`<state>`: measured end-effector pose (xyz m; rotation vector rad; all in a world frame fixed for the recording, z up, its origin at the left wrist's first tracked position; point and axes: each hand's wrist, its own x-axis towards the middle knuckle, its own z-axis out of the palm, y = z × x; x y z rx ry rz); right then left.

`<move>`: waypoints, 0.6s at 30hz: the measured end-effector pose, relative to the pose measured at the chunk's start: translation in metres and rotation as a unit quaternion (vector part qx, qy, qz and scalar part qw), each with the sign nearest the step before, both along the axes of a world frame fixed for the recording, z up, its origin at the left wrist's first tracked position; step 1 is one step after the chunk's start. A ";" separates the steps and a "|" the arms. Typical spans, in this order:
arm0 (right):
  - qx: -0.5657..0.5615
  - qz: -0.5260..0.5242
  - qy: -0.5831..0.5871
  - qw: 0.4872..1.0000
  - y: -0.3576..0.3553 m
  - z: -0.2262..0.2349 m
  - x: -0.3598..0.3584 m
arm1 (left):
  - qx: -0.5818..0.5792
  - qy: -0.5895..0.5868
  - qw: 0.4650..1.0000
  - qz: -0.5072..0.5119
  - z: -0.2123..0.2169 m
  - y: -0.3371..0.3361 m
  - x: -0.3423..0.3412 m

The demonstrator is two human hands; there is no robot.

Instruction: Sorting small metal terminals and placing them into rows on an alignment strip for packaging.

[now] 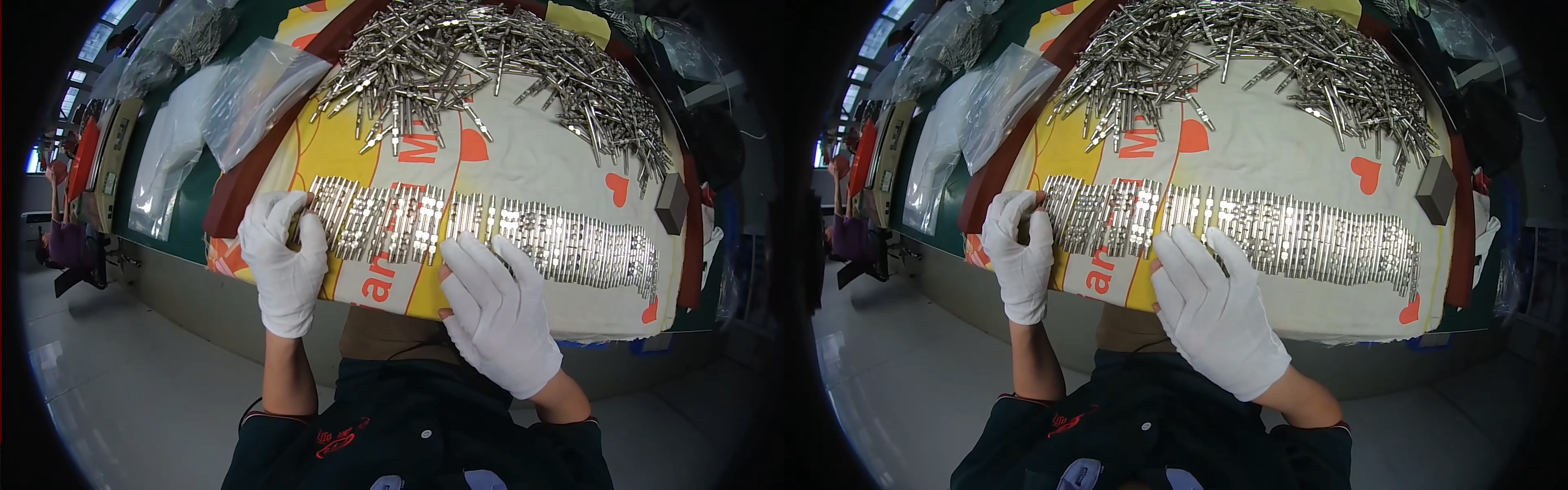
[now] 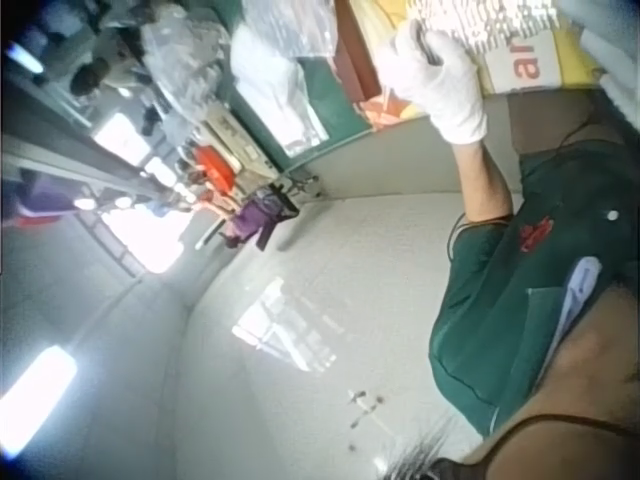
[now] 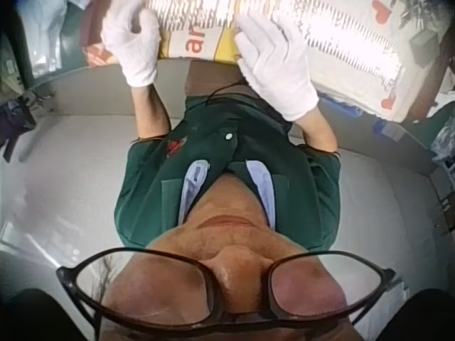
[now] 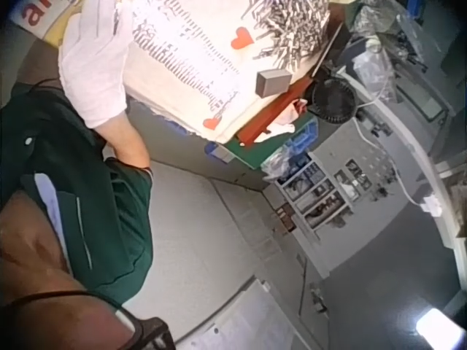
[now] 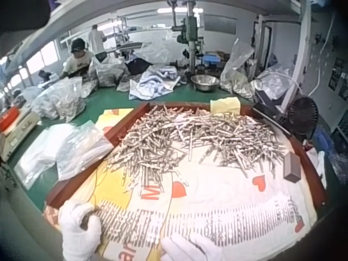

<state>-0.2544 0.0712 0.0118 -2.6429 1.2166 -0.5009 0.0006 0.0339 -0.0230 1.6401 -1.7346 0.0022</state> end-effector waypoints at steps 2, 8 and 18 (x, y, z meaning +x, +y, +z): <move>-0.003 0.005 -0.018 1.000 0.000 0.003 -0.004 | -0.002 0.005 1.000 -0.006 0.000 0.000 0.000; -0.001 -0.047 -0.002 0.999 0.004 0.004 -0.024 | 0.002 0.010 1.000 -0.005 -0.002 0.000 0.001; -0.022 -0.008 0.008 1.000 0.005 -0.004 -0.011 | 0.004 0.018 1.000 -0.005 -0.001 -0.001 0.000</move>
